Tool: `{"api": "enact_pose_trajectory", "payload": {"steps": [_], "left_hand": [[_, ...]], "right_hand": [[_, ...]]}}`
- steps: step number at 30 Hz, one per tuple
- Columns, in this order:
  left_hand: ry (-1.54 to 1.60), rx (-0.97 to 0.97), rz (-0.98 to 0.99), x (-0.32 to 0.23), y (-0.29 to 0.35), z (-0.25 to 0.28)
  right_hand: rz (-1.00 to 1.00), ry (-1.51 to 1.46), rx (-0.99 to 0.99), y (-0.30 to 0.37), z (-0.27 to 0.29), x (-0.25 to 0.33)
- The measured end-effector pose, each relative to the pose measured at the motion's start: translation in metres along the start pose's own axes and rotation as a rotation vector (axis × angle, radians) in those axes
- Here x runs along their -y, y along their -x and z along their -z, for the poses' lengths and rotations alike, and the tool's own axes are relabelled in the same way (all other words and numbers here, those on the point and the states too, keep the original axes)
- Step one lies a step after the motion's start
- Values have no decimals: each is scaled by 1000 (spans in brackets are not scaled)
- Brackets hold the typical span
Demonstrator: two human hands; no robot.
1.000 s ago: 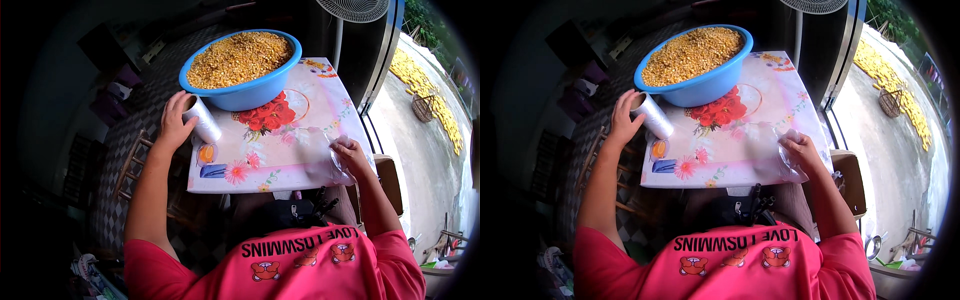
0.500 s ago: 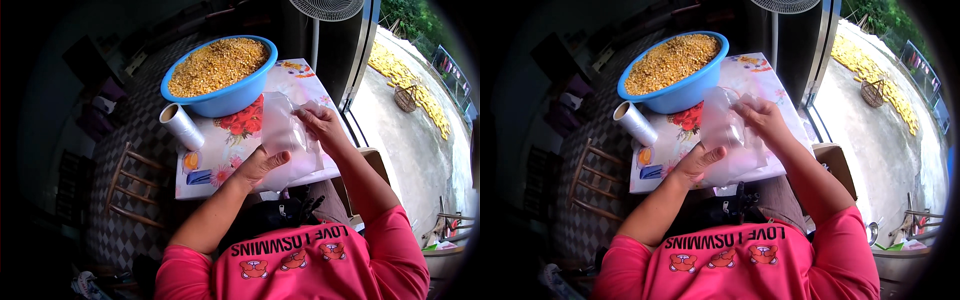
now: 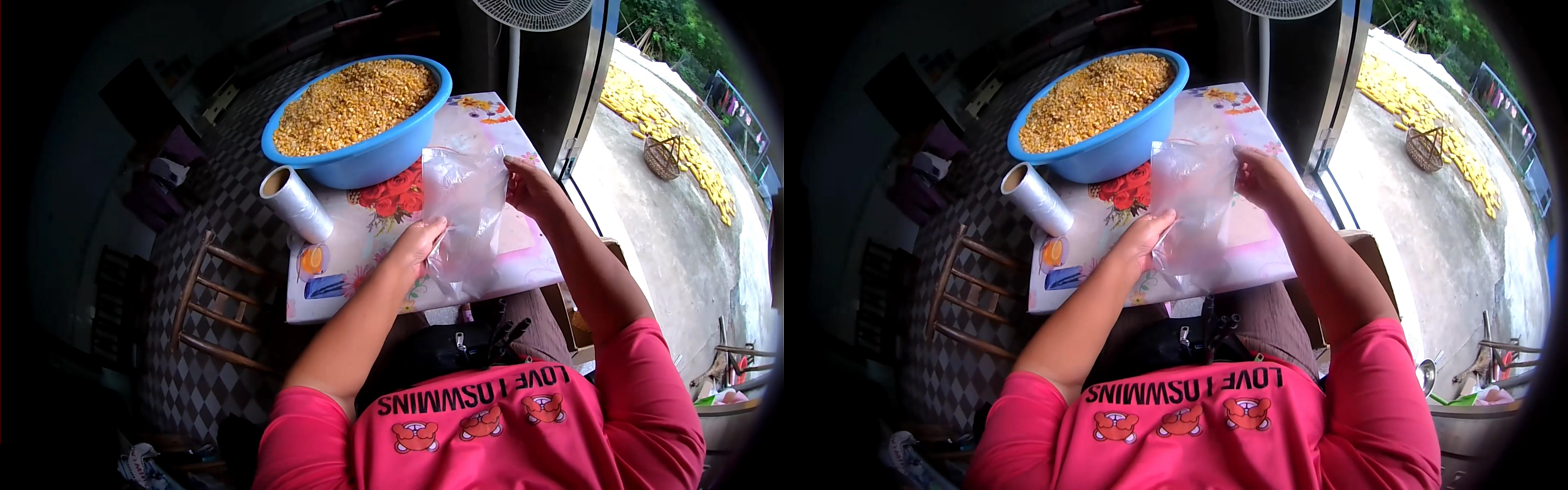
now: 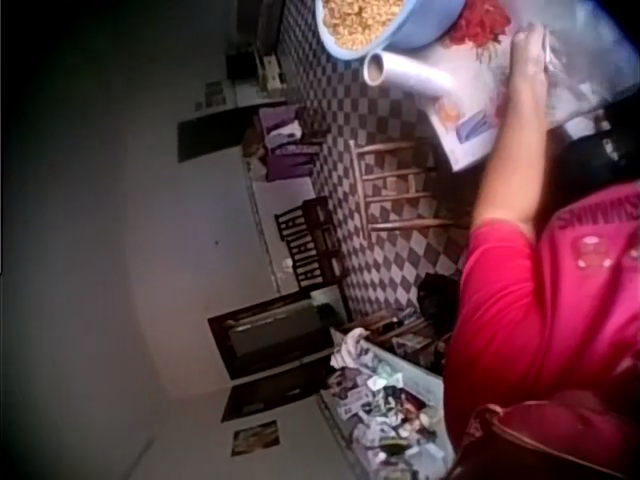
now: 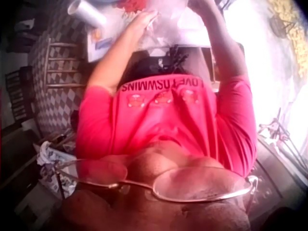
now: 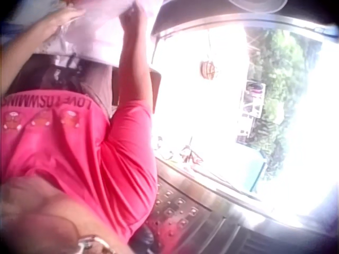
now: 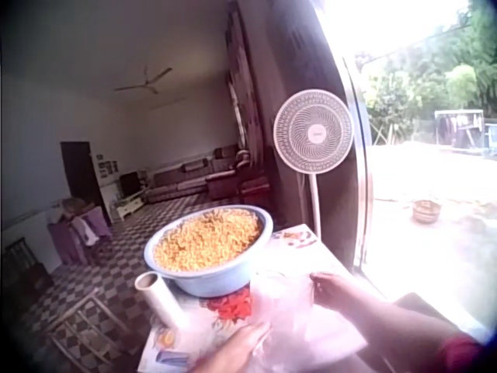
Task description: The person scoops corn kernels from a large blue bowl into plastic bags by hand, ties the bags, and places them into a cardboard box.
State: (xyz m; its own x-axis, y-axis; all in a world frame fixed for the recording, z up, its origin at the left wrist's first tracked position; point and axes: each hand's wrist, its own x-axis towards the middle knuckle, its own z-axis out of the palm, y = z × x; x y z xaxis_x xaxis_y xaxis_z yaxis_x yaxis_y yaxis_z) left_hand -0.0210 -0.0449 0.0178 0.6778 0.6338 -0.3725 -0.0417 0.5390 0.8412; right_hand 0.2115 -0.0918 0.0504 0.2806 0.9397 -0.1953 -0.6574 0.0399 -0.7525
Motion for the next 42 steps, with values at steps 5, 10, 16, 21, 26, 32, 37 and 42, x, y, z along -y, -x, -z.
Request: {"api": "enact_pose_trajectory", "payload": {"steps": [5,10,16,21,26,32,37,42], "left_hand": [[233,-175,101,-5,2,9],[126,-200,135,-20,18,-10],[-11,-153,22,11,-19,23],[30,-223,28,4,-8,-1],[139,-259,-18,7,-11,4],[161,-329,-12,2,0,-4],[194,-285,-8,5,-4,1],[138,-234,-10,8,-2,7]], "right_hand": [[-218,228,192,17,12,-35],[-264,79,95,34,-6,-79],[77,623,-50,11,22,-48],[808,1281,-215,23,26,-44],[856,1428,211,87,-10,-51],[-206,775,297,113,-19,-73],[-539,-286,306,89,-2,-105],[-343,-220,-10,80,-9,-100]]}}
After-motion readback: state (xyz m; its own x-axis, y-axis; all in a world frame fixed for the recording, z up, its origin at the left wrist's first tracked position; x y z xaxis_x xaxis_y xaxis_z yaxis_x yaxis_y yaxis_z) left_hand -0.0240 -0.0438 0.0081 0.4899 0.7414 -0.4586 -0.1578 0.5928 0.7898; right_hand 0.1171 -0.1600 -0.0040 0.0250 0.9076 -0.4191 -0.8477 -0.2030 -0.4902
